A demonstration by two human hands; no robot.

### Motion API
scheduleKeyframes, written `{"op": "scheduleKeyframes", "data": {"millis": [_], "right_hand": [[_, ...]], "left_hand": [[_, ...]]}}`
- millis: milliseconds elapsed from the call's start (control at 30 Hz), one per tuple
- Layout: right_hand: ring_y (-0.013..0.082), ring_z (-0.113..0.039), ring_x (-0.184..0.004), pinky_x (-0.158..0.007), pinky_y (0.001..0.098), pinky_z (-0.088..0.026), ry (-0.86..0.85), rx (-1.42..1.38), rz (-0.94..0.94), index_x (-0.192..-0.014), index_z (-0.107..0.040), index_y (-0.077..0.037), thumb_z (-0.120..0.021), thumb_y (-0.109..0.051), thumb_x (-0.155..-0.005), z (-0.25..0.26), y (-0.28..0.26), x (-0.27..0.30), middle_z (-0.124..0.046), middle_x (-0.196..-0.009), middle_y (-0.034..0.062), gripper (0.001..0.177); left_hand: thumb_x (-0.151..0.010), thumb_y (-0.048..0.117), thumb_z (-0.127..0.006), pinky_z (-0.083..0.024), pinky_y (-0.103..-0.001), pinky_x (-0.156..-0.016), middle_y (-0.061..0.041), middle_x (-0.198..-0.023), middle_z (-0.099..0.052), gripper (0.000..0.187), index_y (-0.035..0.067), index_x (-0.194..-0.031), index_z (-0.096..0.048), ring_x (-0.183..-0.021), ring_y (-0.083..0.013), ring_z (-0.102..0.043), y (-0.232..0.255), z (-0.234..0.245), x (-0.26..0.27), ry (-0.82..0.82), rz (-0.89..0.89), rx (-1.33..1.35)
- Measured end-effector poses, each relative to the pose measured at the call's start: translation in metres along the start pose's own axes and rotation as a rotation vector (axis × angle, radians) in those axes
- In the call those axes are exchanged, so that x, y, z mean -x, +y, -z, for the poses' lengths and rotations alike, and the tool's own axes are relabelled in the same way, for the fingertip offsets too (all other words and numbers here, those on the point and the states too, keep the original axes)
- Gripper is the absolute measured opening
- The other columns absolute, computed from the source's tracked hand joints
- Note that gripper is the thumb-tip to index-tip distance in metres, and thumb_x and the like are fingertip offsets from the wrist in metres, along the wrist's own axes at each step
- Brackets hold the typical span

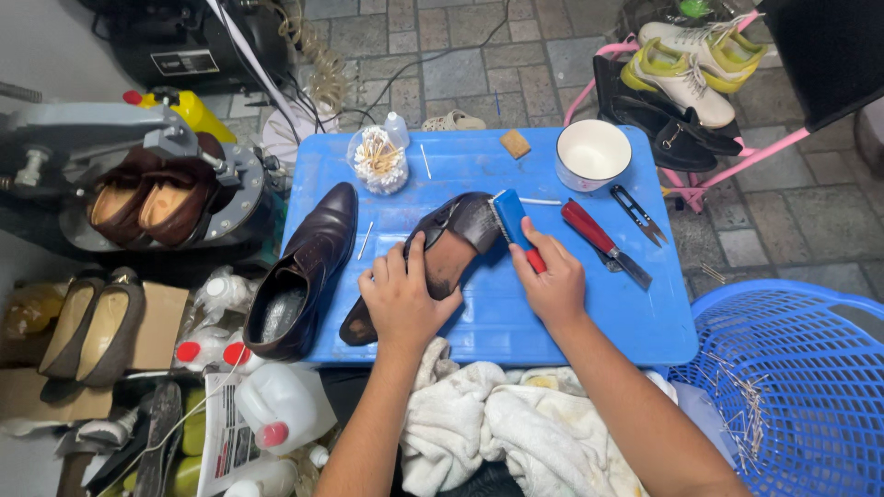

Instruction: The person cleans the sole of a brown leather shoe using a white cloth, a blue brush, and cotton swabs. They wipe the sole, scrub it with the brush, and use cotton swabs to clean the edges and crevices.

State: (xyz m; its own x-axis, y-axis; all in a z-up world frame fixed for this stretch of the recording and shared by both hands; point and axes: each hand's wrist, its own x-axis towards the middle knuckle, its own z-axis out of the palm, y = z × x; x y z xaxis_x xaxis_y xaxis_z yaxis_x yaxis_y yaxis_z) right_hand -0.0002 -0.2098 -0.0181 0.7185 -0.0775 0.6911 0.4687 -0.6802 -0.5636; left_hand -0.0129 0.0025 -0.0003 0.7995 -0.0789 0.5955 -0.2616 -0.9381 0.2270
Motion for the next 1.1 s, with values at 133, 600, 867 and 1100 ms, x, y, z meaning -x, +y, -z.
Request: {"op": "scheduleKeyframes", "data": {"millis": [133,600,867,1100], "right_hand": [[0.0302,-0.067,-0.065,-0.063,0.0389,-0.054,-0.189,0.067,-0.076,-0.12,-0.077,-0.008,-0.086,-0.014,-0.083,0.0,-0.005,0.014,-0.067,-0.078,0.0149,0.039],[0.0279,-0.066,-0.075,-0.069,0.0367,-0.054,0.005,0.002,0.011,-0.128,-0.07,-0.005,-0.08,-0.011,-0.091,-0.002,-0.01,0.008,-0.065,-0.09,0.0142,0.039],[0.0245,-0.064,-0.068,-0.064,0.035,-0.052,-0.059,0.045,0.022,-0.13,-0.07,-0.006,-0.08,-0.012,-0.092,0.004,-0.022,-0.005,-0.066,-0.087,0.0115,0.039],[0.0253,-0.065,-0.069,-0.063,0.0353,-0.053,-0.07,0.062,0.038,-0.131,-0.069,-0.007,-0.079,-0.012,-0.092,0.01,-0.02,-0.003,-0.066,-0.089,0.0117,0.041]], "left_hand": [[-0.055,0.05,-0.085,-0.038,-0.048,-0.087,-0.015,-0.119,-0.063,0.093,0.007,-0.135,-0.062,-0.102,-0.0315,-0.056,0.0,-0.001,-0.005,0.01,-0.001,0.007],[-0.057,0.046,-0.086,-0.039,-0.047,-0.086,-0.015,-0.121,-0.063,0.091,0.006,-0.135,-0.061,-0.104,-0.0301,-0.057,0.001,0.003,-0.002,0.005,-0.003,0.004],[-0.058,0.045,-0.086,-0.039,-0.047,-0.09,-0.018,-0.124,-0.063,0.092,0.006,-0.137,-0.061,-0.106,-0.0309,-0.056,-0.001,0.004,0.005,0.02,-0.024,0.012],[-0.057,0.047,-0.085,-0.038,-0.049,-0.089,-0.019,-0.124,-0.063,0.093,0.005,-0.136,-0.061,-0.106,-0.0318,-0.056,-0.004,0.013,0.012,-0.006,-0.037,0.026]]}}
